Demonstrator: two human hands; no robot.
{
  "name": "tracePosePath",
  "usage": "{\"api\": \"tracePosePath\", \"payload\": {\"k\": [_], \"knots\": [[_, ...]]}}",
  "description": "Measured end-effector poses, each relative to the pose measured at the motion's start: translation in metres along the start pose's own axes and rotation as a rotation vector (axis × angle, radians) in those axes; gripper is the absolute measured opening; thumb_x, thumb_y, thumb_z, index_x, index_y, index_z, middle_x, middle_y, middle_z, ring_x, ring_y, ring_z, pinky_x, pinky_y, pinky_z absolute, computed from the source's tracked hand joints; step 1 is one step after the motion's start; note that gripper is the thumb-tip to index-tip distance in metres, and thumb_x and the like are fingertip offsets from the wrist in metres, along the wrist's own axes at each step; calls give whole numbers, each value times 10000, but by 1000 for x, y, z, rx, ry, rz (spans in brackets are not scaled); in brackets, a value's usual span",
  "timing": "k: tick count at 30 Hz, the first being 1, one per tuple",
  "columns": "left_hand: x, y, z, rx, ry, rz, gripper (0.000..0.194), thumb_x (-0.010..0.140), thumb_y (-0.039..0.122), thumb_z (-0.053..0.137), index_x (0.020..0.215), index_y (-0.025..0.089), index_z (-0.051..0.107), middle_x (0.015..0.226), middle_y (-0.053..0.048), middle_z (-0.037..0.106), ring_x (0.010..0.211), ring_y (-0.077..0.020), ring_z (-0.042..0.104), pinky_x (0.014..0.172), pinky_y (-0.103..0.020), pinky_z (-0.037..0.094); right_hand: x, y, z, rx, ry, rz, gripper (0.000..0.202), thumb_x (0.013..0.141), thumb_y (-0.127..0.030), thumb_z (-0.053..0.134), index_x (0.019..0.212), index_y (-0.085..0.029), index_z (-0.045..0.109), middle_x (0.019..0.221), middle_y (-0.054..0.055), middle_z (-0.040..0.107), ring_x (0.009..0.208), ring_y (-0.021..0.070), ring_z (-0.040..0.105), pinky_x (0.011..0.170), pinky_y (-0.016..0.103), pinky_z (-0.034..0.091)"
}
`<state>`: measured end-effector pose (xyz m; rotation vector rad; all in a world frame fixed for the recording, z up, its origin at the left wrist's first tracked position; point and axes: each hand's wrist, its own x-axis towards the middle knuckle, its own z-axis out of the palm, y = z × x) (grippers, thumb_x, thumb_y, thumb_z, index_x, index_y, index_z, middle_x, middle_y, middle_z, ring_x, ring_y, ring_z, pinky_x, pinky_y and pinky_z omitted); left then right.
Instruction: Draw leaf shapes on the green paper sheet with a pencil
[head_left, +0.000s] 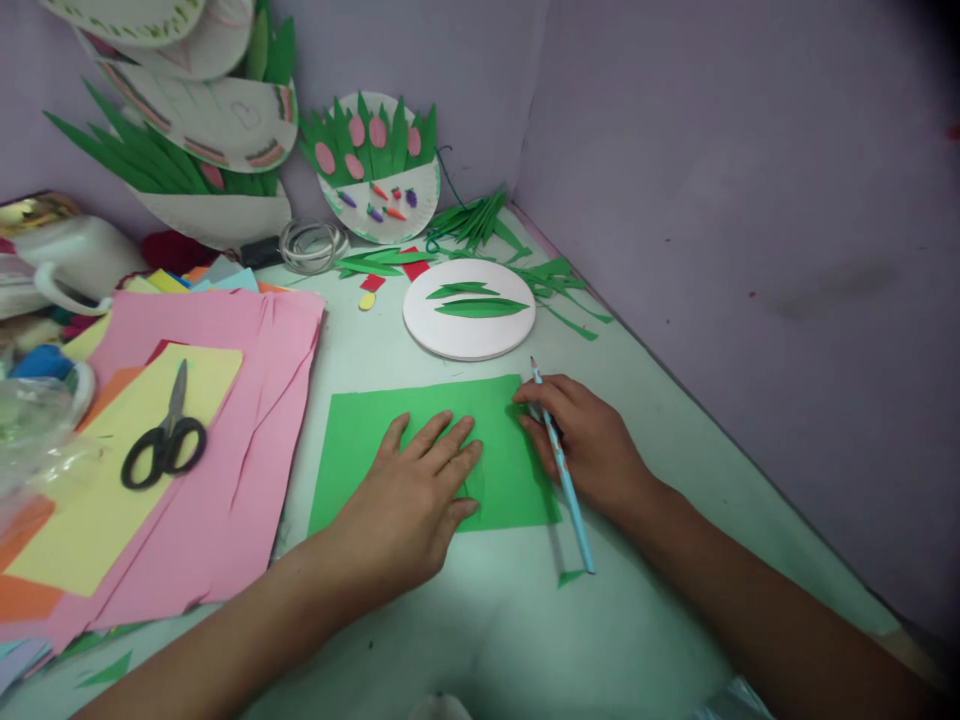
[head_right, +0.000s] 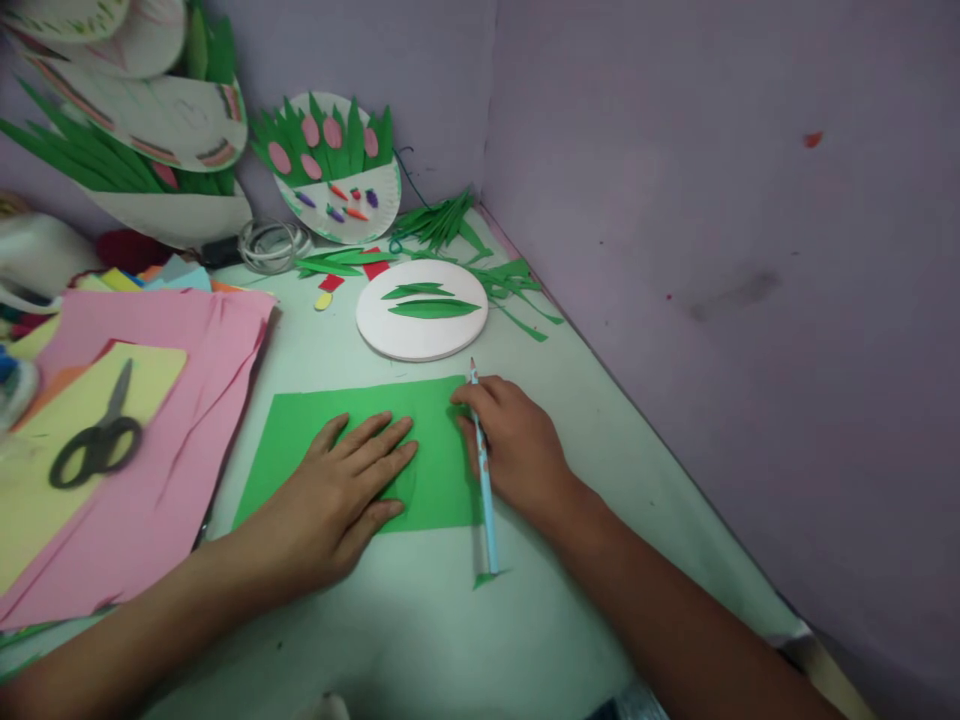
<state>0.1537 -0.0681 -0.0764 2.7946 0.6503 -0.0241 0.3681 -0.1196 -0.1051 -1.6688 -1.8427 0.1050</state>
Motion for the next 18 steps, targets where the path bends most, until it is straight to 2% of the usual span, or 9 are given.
{"api": "tracePosePath", "payload": {"k": [7, 18], "knots": [[0, 0, 4, -39, 112, -17, 390, 888, 237, 485, 1260, 135, 545, 1408, -128, 471, 1311, -346, 394, 1010, -658, 293, -1, 2, 0, 14, 8, -4, 160, 859, -139, 495, 975, -205, 584, 938, 89, 632, 821, 209, 615, 686, 324, 497], [0, 6, 11, -58, 160, -32, 364, 878, 212, 479, 1217, 130, 579, 1378, -135, 506, 1272, -345, 433, 1010, -639, 298, -1, 1, 2, -83, -39, -11, 188, 876, -150, 453, 987, -183, 601, 948, 107, 614, 866, 236, 603, 686, 331, 483]]}}
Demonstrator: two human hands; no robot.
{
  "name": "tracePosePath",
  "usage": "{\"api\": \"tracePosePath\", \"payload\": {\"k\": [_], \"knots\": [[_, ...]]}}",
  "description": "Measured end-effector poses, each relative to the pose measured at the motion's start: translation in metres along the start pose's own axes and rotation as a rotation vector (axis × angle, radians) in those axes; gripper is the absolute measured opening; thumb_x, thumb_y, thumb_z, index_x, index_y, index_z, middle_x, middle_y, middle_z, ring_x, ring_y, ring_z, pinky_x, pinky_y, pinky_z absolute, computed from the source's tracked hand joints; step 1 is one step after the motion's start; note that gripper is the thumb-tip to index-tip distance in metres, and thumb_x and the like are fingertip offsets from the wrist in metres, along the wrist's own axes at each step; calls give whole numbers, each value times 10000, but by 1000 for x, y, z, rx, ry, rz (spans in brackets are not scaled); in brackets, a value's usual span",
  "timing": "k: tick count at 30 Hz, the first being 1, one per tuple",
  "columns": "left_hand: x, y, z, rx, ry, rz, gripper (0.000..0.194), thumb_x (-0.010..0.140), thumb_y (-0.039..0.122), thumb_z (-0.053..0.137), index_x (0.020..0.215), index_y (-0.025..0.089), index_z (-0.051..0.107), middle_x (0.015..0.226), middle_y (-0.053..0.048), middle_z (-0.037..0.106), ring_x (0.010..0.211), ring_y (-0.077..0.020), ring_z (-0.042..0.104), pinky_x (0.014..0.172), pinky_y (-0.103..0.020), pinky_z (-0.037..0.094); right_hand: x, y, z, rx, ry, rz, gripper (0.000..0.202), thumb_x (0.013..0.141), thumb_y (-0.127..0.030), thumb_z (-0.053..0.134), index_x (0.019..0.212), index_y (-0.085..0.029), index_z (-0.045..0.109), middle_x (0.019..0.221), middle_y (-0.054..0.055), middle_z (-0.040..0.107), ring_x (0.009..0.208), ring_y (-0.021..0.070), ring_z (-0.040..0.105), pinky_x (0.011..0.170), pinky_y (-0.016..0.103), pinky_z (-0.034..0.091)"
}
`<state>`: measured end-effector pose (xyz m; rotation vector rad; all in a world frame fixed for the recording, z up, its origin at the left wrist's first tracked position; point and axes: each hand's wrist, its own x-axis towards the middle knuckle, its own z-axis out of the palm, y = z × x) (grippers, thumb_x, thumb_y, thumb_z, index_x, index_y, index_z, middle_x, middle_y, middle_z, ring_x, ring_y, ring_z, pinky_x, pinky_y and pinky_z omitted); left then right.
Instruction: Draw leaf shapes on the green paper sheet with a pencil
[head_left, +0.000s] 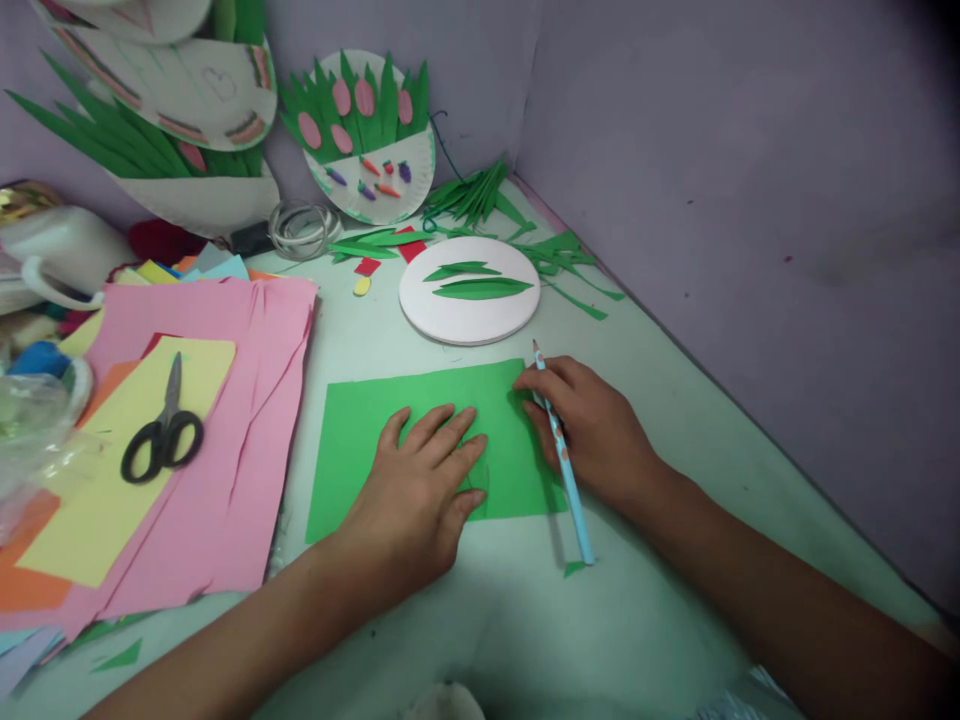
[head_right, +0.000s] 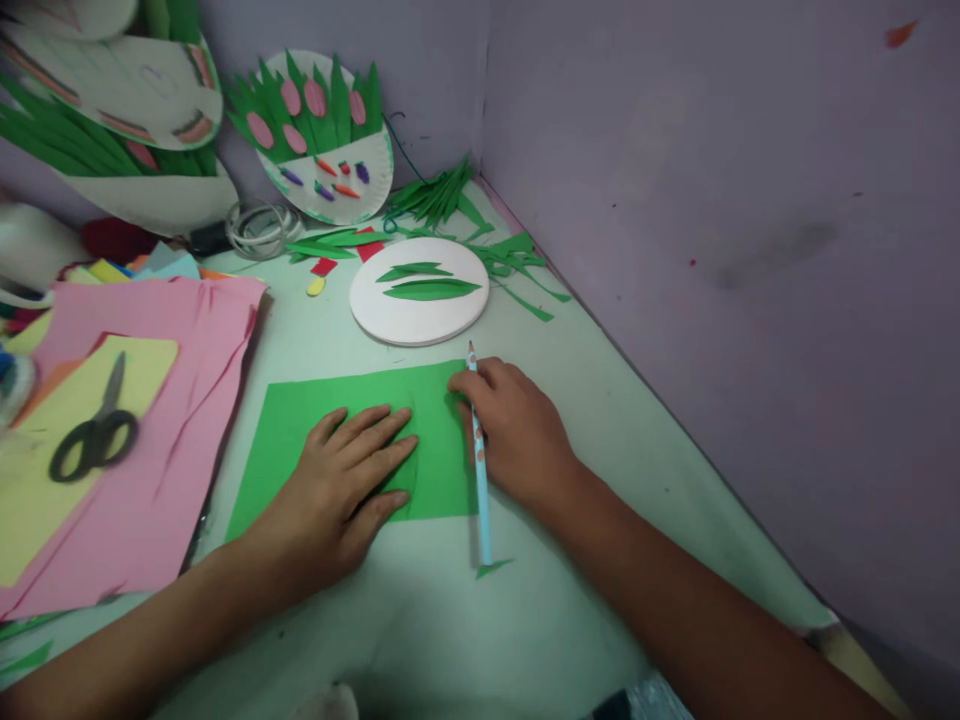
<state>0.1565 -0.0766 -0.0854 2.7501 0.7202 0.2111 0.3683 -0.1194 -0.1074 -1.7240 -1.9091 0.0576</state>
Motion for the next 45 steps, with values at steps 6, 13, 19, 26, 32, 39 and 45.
{"api": "tracePosePath", "payload": {"k": [6, 13, 19, 26, 32, 39, 45], "knots": [[0, 2, 0, 16, -9, -15, 363, 876, 208, 464, 1211, 136, 586, 1376, -133, 508, 1263, -347, 433, 1005, -641, 287, 0, -1, 0, 10, -9, 13, 195, 876, -156, 442, 989, -189, 597, 948, 109, 609, 852, 235, 594, 675, 333, 475], [-1, 4, 1, 24, -6, -38, 361, 866, 195, 476, 1210, 154, 578, 1380, -113, 509, 1267, -339, 432, 1018, -628, 262, 1, -1, 0, 26, -1, 14, 183, 873, -146, 446, 970, -198, 593, 947, 112, 615, 842, 239, 596, 678, 346, 487], [1, 5, 0, -10, -34, -95, 428, 838, 183, 512, 1265, 147, 518, 1395, -109, 493, 1279, -315, 413, 1048, -602, 239, 0, 0, -1, 106, 34, 31, 181, 881, -159, 460, 989, -195, 601, 953, 113, 640, 880, 248, 622, 719, 370, 510], [1, 2, 0, -60, -12, -106, 395, 808, 195, 550, 1202, 160, 558, 1388, -85, 505, 1271, -310, 430, 1047, -609, 250, 7, -23, -20, 571, 236, 405, 236, 915, -316, 502, 1100, -243, 629, 896, 31, 719, 689, 165, 653, 637, 302, 540], [0, -1, 0, -77, 3, -90, 384, 808, 196, 559, 1192, 181, 560, 1400, -81, 491, 1274, -307, 425, 1042, -601, 250, 11, -26, -9, 892, 271, 573, 256, 897, -418, 538, 1019, -229, 660, 863, 43, 726, 766, 176, 685, 721, 345, 582], [-2, -3, 3, -91, 48, -63, 380, 817, 200, 538, 1196, 182, 557, 1394, -76, 500, 1269, -308, 429, 1044, -591, 232, 4, -18, 0, 910, 286, 594, 204, 748, -211, 679, 947, -233, 643, 964, 39, 712, 877, 191, 683, 822, 380, 573], [-3, -2, 2, -95, 29, -67, 380, 821, 205, 534, 1200, 190, 550, 1417, -87, 472, 1290, -299, 404, 1047, -591, 230, 5, -31, -7, 884, 253, 578, 142, 827, -257, 625, 962, -235, 666, 910, 37, 726, 744, 164, 693, 682, 315, 601]]}}
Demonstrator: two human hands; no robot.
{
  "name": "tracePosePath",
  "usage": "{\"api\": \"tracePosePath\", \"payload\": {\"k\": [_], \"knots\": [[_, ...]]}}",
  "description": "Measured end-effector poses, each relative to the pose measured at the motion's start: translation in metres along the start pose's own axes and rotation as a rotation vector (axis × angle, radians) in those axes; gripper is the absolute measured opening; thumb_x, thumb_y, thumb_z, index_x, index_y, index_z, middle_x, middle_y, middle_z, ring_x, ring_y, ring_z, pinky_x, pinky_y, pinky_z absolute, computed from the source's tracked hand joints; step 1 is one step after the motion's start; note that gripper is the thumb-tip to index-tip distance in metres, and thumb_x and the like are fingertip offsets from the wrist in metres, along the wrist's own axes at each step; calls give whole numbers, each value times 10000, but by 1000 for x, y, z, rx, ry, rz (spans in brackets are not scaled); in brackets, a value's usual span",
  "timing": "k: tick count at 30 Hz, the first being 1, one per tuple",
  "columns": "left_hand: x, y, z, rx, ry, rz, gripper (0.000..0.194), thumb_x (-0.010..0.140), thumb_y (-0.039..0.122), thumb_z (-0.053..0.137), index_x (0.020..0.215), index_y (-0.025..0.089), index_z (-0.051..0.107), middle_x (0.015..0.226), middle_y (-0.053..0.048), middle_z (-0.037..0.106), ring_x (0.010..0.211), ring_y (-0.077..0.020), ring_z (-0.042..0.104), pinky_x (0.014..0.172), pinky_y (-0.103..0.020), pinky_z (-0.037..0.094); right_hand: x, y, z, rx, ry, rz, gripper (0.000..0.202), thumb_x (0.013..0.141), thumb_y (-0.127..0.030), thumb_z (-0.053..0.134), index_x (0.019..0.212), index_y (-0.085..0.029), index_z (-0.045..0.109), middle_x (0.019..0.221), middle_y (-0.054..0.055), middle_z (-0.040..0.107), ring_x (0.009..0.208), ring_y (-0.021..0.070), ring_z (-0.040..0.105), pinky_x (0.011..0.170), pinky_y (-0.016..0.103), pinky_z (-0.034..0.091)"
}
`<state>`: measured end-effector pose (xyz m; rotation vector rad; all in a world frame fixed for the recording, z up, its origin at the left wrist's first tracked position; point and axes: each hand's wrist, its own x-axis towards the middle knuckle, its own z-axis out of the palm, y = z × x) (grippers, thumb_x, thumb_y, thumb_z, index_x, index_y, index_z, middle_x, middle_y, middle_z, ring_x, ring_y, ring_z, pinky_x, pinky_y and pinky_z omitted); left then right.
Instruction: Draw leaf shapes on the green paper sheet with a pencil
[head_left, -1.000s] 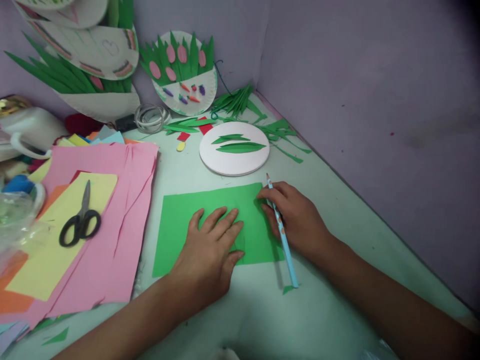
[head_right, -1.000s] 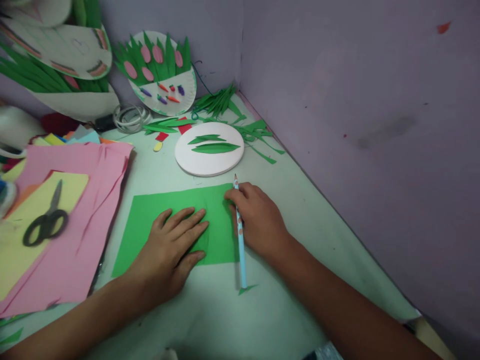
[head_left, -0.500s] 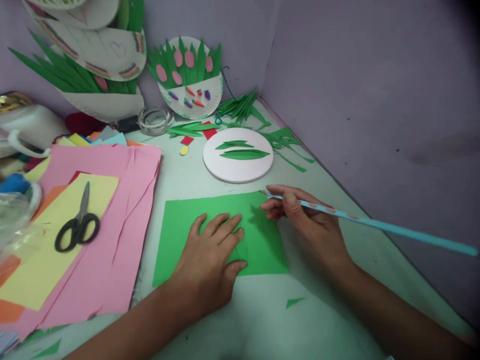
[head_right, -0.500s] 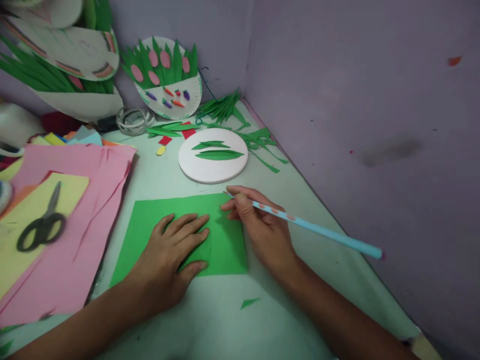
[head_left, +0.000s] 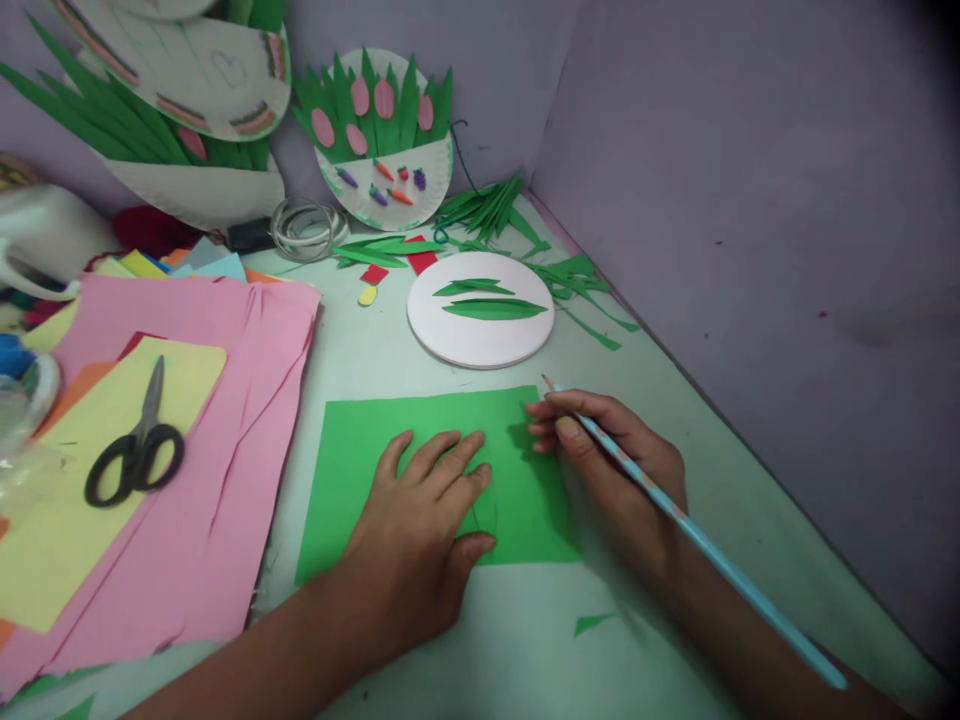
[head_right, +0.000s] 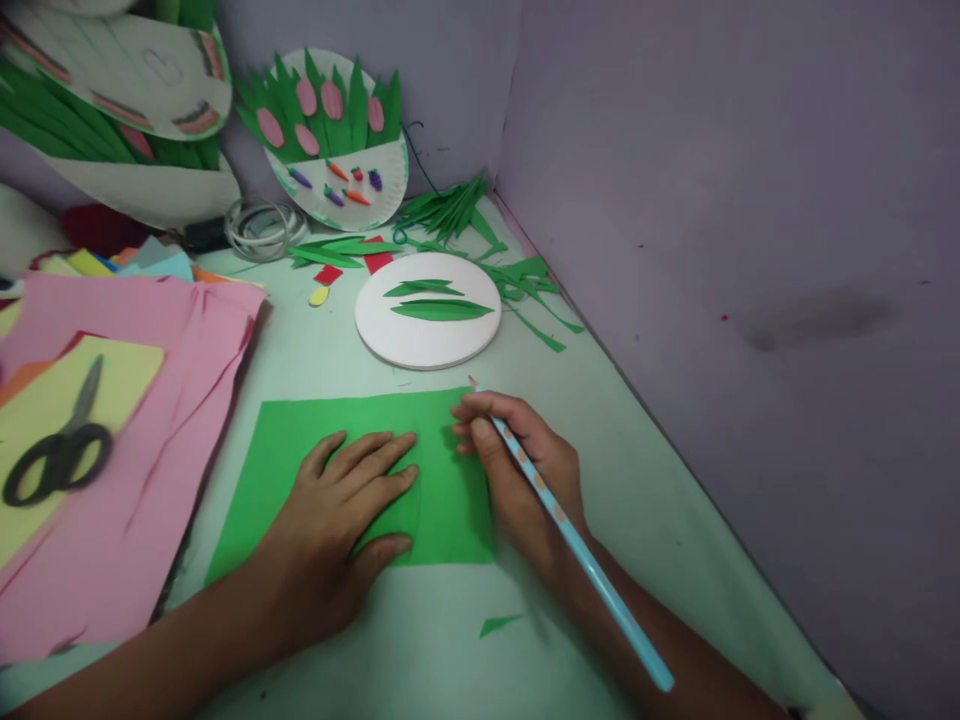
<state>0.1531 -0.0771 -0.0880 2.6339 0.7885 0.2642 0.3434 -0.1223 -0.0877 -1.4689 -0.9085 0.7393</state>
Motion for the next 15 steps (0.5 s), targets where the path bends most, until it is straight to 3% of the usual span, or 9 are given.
{"api": "tracePosePath", "payload": {"k": [6, 15], "knots": [[2, 0, 2, 35, 3, -12, 403, 816, 215, 545, 1219, 189, 547, 1443, -148, 420, 1315, -323, 370, 1034, -597, 253, -1, 6, 6, -4, -115, 1, 132, 862, -298, 591, 954, -226, 654, 872, 35, 725, 768, 168, 696, 707, 314, 600], [1, 0, 2, 29, 24, -18, 418, 826, 221, 536, 1242, 181, 531, 1418, -109, 465, 1294, -329, 394, 1036, -603, 238, -2, 17, 3, -250, -172, -119, 140, 880, -244, 538, 989, -227, 624, 900, 26, 720, 778, 170, 697, 730, 315, 559]]}}
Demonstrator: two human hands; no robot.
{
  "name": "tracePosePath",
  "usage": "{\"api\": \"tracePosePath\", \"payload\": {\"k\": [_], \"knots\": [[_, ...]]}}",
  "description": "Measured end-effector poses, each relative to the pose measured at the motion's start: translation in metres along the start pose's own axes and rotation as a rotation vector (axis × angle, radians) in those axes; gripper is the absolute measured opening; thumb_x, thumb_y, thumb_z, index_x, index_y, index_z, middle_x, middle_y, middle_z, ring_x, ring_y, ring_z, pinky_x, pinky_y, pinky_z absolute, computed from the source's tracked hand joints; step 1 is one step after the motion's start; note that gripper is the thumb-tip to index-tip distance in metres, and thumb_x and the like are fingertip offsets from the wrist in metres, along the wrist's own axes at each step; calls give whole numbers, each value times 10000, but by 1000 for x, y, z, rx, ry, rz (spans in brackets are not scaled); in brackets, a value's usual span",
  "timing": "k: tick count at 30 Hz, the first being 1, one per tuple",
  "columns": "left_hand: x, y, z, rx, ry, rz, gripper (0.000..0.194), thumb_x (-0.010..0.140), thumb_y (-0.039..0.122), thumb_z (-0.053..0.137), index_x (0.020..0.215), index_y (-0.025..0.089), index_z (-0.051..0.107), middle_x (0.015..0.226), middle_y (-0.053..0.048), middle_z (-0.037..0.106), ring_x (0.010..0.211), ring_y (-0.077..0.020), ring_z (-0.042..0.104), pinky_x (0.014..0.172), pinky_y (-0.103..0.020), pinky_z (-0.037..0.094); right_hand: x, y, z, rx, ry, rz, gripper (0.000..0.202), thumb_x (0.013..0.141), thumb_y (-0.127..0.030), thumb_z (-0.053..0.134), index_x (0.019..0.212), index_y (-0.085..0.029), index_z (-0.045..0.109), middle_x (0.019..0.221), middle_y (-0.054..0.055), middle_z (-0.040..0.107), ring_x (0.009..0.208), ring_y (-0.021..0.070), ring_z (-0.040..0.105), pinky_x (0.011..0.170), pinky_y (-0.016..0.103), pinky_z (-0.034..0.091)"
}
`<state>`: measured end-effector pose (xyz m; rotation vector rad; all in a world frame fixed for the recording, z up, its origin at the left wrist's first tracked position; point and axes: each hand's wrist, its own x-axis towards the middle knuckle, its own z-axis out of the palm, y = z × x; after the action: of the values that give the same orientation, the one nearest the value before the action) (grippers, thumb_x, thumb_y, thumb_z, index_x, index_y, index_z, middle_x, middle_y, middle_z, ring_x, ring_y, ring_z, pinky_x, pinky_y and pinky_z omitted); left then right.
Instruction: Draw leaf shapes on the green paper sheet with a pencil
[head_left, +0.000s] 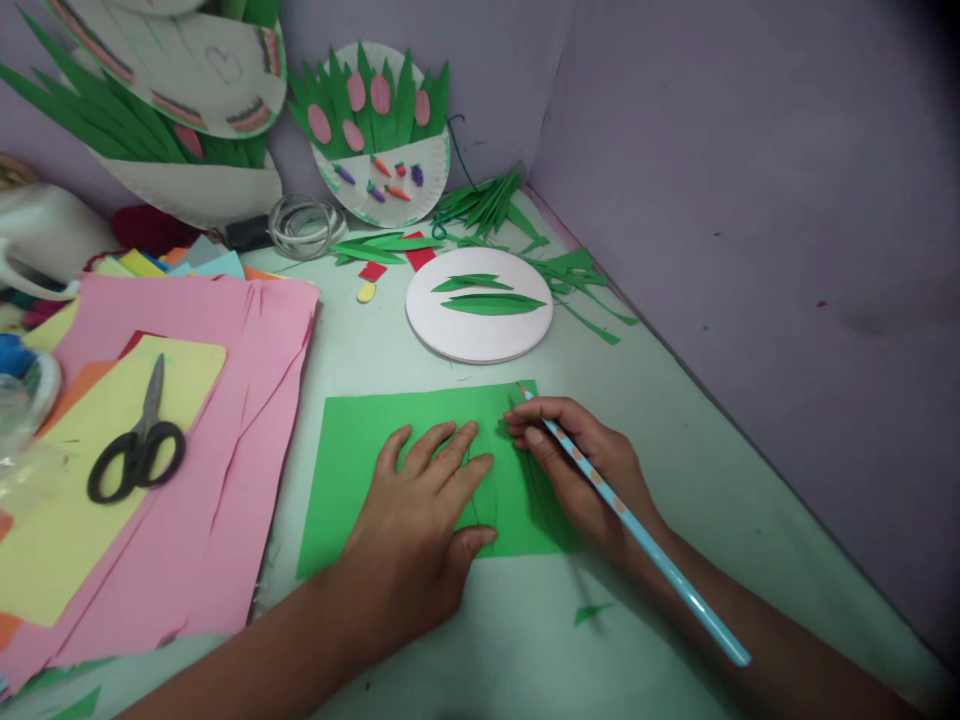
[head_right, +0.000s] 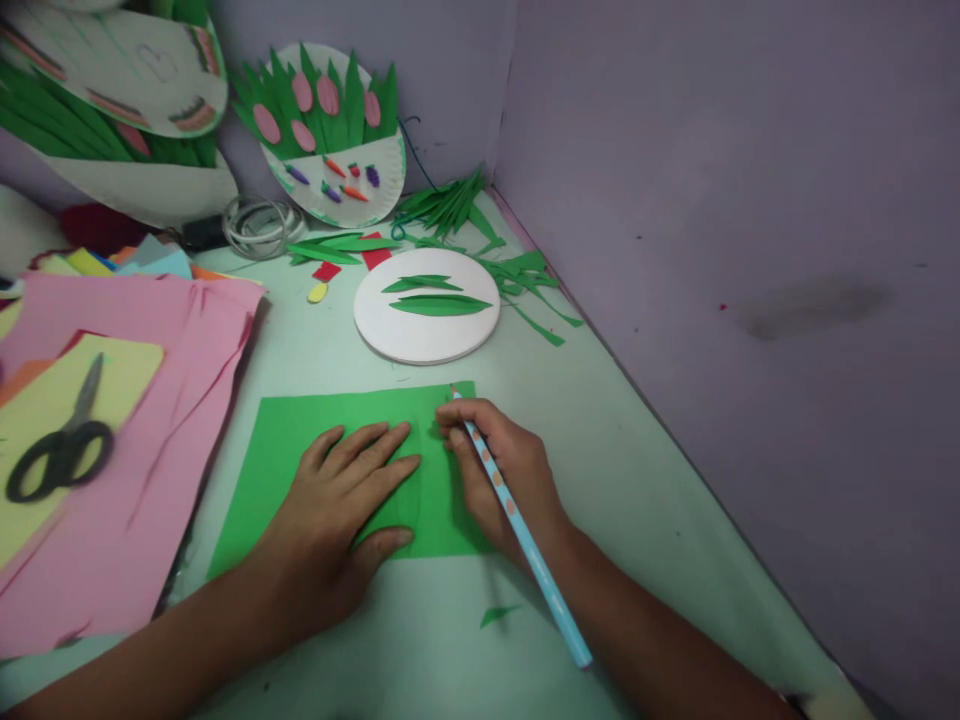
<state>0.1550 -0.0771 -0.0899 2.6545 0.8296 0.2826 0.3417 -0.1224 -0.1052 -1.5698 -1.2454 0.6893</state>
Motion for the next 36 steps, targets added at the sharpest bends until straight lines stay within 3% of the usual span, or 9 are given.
{"api": "tracePosePath", "payload": {"k": [21, 26, 29, 33, 36], "knots": [[1, 5, 2, 19, 19, -14, 373, 868, 286, 541, 1227, 184, 554, 1403, -78, 489, 1277, -335, 411, 1025, -604, 239, 1, -1, 0, -39, 3, -27, 146, 856, -233, 555, 971, -201, 640, 881, 30, 720, 767, 162, 685, 727, 293, 543], [0, 6, 3, 30, 23, -19, 381, 877, 305, 521, 1234, 177, 551, 1407, -76, 484, 1277, -337, 411, 1030, -605, 222, 1, -6, 0, 119, 9, 84, 207, 869, -318, 569, 1013, -216, 675, 906, 44, 738, 795, 177, 698, 744, 313, 563], [1, 5, 3, 23, 7, -29, 389, 874, 322, 531, 1237, 183, 549, 1404, -69, 488, 1275, -335, 415, 1028, -606, 218, 5, -18, -4, 225, 20, 197, 274, 840, -388, 610, 1035, -214, 693, 816, 46, 744, 735, 178, 700, 705, 313, 579], [2, 4, 1, 17, -24, -45, 385, 860, 343, 563, 1220, 208, 556, 1403, -53, 492, 1277, -328, 414, 1029, -606, 210, 16, -31, -5, 300, 43, 241, 298, 789, -452, 655, 869, -172, 719, 644, 30, 685, 582, 153, 646, 582, 285, 568], [2, 4, -2, 6, -48, -48, 372, 856, 346, 567, 1203, 213, 552, 1415, -47, 480, 1280, -323, 408, 1022, -602, 220, 21, -29, 1, 351, 24, 208, 316, 791, -466, 649, 751, -155, 685, 629, 19, 641, 535, 123, 605, 512, 241, 541]]}}
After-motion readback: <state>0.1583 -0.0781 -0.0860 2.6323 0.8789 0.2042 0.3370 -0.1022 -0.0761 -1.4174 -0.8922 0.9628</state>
